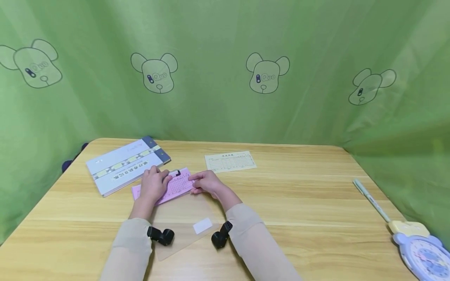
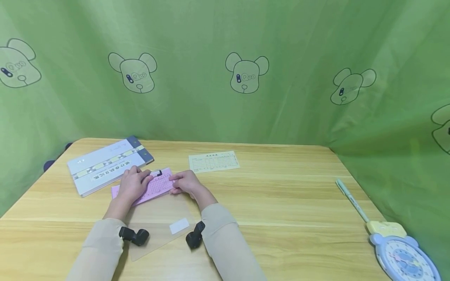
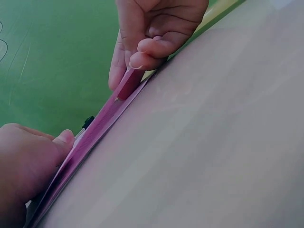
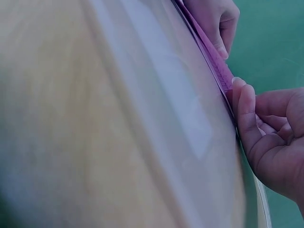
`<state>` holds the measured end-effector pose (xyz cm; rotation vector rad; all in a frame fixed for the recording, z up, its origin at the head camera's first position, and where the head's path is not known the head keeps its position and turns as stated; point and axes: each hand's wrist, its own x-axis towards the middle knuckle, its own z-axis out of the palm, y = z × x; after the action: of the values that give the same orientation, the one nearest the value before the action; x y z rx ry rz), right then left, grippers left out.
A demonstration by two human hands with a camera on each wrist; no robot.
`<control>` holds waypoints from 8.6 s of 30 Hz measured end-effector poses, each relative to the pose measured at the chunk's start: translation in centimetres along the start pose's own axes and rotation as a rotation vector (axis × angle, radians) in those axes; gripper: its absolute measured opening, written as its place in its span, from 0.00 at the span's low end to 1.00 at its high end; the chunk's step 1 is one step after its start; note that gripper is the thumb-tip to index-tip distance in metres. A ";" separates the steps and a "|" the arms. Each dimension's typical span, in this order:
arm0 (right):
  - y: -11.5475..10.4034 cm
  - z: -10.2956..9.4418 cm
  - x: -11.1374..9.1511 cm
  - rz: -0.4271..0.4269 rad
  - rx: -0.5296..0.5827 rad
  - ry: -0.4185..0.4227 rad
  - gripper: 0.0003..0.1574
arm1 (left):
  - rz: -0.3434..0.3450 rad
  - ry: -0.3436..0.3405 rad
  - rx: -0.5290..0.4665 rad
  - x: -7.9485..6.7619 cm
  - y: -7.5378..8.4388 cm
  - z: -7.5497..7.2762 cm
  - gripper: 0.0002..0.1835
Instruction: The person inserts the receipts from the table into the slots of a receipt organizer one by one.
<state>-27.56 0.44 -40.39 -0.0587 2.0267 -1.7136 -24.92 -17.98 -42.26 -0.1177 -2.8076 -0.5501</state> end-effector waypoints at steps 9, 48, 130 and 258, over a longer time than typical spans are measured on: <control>-0.1 0.1 0.1 -0.003 -0.009 -0.002 0.18 | -0.002 0.005 -0.012 0.0 0.0 0.0 0.19; -2.3 -15.0 -1.3 -0.207 -0.218 0.188 0.27 | -0.060 0.068 -0.123 -0.4 -0.2 0.5 0.20; 1.6 -16.9 1.7 -0.154 -0.636 0.459 0.30 | -0.085 0.068 -0.159 -0.3 -0.2 0.9 0.19; 0.3 -0.6 -2.1 -0.132 -0.121 -0.088 0.14 | -0.078 0.026 -0.125 -0.4 0.1 0.6 0.19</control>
<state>-25.85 1.81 -39.91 -0.3091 2.0996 -1.6329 -24.66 -17.72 -42.88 -0.0255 -2.7607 -0.7405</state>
